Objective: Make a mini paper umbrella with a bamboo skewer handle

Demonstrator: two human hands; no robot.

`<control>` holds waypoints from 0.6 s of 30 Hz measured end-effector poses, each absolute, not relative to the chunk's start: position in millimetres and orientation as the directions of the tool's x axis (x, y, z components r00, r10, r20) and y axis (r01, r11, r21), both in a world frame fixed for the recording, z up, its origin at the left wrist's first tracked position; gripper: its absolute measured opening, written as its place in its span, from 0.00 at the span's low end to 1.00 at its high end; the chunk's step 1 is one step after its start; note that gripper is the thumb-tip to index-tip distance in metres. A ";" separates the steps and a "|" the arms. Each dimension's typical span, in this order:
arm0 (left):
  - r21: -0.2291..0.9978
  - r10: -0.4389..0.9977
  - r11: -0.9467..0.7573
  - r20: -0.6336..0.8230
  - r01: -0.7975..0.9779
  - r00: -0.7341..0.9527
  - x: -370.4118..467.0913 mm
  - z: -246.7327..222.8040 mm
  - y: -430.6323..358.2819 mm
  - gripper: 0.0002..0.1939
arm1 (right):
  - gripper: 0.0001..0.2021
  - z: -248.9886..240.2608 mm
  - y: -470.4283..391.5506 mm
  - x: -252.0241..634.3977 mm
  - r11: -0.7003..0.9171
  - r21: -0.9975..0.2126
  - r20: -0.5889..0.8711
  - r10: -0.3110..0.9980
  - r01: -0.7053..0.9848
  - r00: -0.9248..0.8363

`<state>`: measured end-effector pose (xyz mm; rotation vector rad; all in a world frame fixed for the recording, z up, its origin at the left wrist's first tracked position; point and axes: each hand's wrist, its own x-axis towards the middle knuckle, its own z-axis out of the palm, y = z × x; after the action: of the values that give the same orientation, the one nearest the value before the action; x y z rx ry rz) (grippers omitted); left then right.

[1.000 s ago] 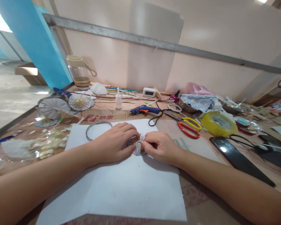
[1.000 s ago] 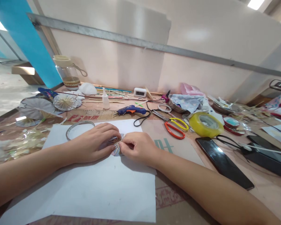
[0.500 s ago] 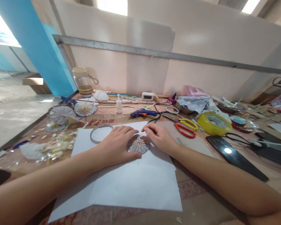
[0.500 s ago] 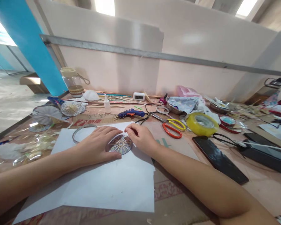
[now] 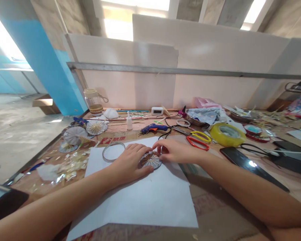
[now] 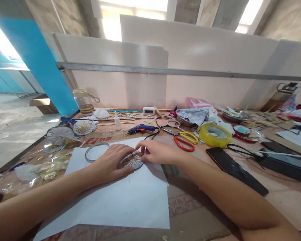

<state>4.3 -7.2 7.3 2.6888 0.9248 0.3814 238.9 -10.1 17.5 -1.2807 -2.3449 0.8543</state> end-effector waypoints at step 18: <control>0.401 0.661 -0.748 0.370 0.529 0.653 -2.8 4.5 -3.0 0.21 | 0.05 18.6 -22.8 234.7 0.708 -0.211 0.356 0.698 0.674 -0.622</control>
<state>-2.8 -3.0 4.5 2.6145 0.9610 0.7364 234.7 -22.8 18.6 -1.0594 -2.5027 0.0784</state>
